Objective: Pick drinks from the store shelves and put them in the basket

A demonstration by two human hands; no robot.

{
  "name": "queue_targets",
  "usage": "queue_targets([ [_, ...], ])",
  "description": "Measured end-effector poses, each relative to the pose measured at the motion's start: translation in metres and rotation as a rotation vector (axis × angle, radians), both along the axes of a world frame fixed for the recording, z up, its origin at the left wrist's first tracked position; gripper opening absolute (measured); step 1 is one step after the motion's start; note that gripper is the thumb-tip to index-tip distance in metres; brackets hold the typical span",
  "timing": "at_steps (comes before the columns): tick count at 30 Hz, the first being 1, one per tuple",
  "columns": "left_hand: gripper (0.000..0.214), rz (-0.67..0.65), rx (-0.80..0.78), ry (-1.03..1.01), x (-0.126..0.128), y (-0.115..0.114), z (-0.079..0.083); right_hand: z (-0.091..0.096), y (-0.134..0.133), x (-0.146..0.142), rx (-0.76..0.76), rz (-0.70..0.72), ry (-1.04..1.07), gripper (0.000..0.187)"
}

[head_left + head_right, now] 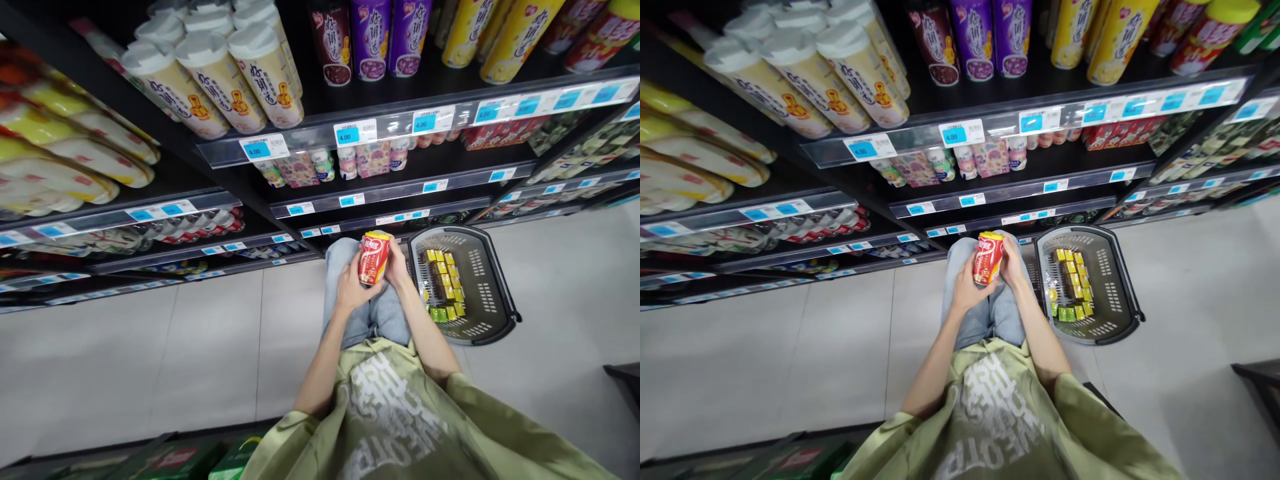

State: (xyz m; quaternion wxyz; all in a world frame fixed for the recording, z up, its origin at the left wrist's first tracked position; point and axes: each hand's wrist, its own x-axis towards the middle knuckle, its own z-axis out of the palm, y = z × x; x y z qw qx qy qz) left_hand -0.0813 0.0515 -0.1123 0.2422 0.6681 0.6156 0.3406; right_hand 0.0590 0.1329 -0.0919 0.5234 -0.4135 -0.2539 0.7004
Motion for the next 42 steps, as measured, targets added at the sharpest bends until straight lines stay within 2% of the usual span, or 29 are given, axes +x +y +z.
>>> queue_targets([
  [2, 0.11, 0.039, 0.014, 0.011, 0.004, -0.001, 0.0, 0.002, 0.0, -0.001, -0.021, 0.018, 0.189, 0.061],
  [4, 0.112, 0.084, 0.023, 0.021, 0.011, -0.003, -0.001, 0.002, -0.001, -0.002, -0.041, 0.042, 0.281, 0.057],
  [8, 0.11, 0.136, 0.055, -0.063, 0.029, -0.012, -0.011, -0.004, 0.0, -0.002, -0.044, 0.033, 0.276, 0.052],
  [13, 0.106, 0.242, 0.146, -0.218, 0.047, -0.017, -0.027, -0.013, 0.003, 0.003, -0.005, -0.146, 0.226, 0.048],
  [17, 0.093, 0.286, 0.162, -0.342, 0.046, -0.016, -0.028, -0.008, 0.003, 0.007, 0.023, -0.074, 0.221, 0.051],
  [20, 0.086, 0.259, -0.007, -0.574, 0.044, -0.017, -0.027, -0.001, 0.002, 0.008, 0.007, -0.008, 0.264, 0.052],
  [24, 0.08, 0.105, -0.328, -1.009, 0.045, -0.019, -0.026, 0.007, 0.002, 0.008, -0.06, 0.064, 0.35, 0.057],
  [27, 0.084, 0.029, -0.41, -1.141, 0.045, -0.017, -0.025, 0.01, 0.002, 0.008, -0.081, 0.062, 0.351, 0.057],
  [30, 0.084, 0.035, -0.382, -1.132, 0.046, -0.017, -0.026, 0.011, 0.003, 0.009, -0.095, 0.037, 0.324, 0.055],
  [33, 0.081, 0.081, -0.297, -1.019, 0.048, -0.019, -0.027, 0.01, 0.003, 0.009, -0.096, 0.005, 0.281, 0.054],
  [37, 0.099, 0.233, -0.072, -0.74, 0.054, -0.022, -0.028, 0.009, 0.005, 0.007, -0.044, -0.084, 0.191, 0.053],
  [39, 0.097, 0.322, 0.006, -0.642, 0.056, -0.021, -0.027, 0.008, 0.005, 0.005, -0.006, -0.109, 0.135, 0.053],
  [42, 0.091, 0.335, -0.056, -0.715, 0.055, -0.019, -0.028, 0.01, 0.004, 0.003, 0.021, -0.084, 0.11, 0.056],
])
